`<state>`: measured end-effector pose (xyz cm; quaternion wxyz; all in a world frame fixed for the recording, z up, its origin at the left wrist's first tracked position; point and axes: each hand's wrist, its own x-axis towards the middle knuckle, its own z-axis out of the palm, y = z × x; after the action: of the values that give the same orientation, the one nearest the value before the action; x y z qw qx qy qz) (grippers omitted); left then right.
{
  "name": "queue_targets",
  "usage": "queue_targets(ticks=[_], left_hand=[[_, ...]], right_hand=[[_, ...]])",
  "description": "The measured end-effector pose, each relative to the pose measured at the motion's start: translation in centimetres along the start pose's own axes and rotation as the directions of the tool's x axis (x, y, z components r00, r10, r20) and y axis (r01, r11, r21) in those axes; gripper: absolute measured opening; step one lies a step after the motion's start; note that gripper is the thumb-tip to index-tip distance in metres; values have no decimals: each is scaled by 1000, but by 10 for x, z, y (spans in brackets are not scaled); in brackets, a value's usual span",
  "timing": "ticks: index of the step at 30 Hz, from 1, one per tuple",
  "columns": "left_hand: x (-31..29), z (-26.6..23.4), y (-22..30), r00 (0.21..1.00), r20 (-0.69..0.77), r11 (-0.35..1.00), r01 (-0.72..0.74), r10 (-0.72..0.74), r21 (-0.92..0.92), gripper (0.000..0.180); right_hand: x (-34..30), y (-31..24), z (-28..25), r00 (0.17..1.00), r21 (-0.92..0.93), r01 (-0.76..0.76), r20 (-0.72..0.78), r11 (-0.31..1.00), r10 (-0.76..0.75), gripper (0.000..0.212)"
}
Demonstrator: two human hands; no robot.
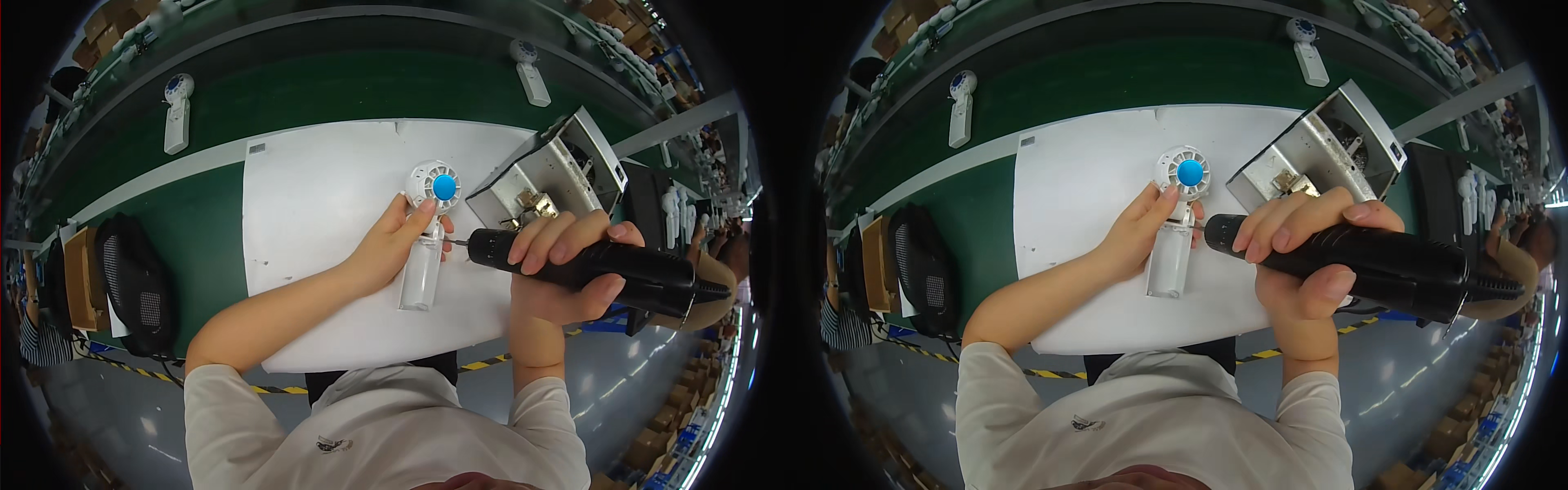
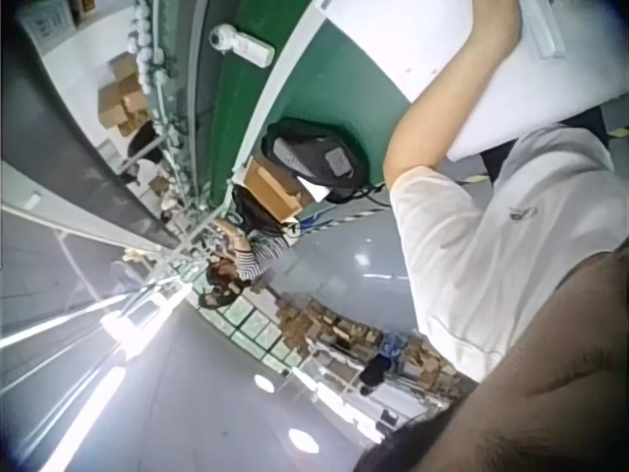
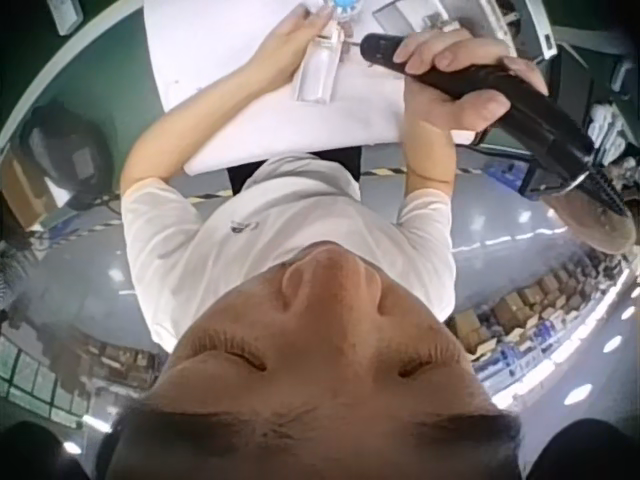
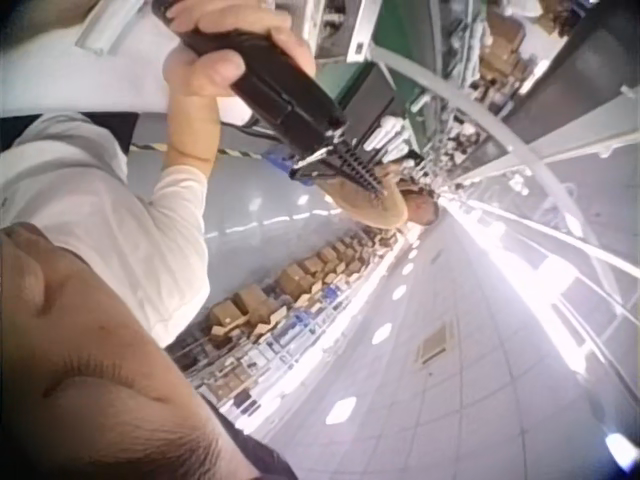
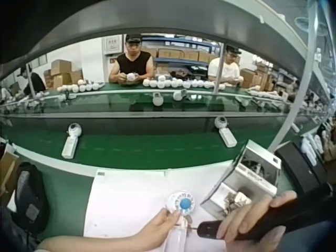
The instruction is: Assembling the components of a handheld fan using an electric screwdriver at a production station.
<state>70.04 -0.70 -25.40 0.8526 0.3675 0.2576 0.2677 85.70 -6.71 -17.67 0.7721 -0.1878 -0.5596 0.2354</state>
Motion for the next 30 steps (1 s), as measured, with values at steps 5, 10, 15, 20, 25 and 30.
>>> queue_targets(ticks=[5,10,15,20,25,30], left_hand=[[7,-1,-7,999,32,999,-21,20,28,36],[13,-1,-15,997,43,990,-71,66,125,37],[17,5,-12,1000,-13,986,-19,21,167,38],[21,14,-5,999,-38,990,36,-31,137,38],[22,10,-10,998,-58,994,30,-24,106,38],[23,18,-7,997,-24,996,77,-76,50,35]], right_hand=[[-4,10,-1,999,-9,0,36,1000,0,38],[-10,24,-6,999,-53,-26,19,998,27,35],[-8,33,-6,993,-11,-78,-84,997,77,36],[-2,38,-12,990,75,-95,-98,993,102,35],[-1,38,-8,996,-17,-90,16,996,90,31],[28,-15,-31,993,-188,-60,-111,980,40,28]])
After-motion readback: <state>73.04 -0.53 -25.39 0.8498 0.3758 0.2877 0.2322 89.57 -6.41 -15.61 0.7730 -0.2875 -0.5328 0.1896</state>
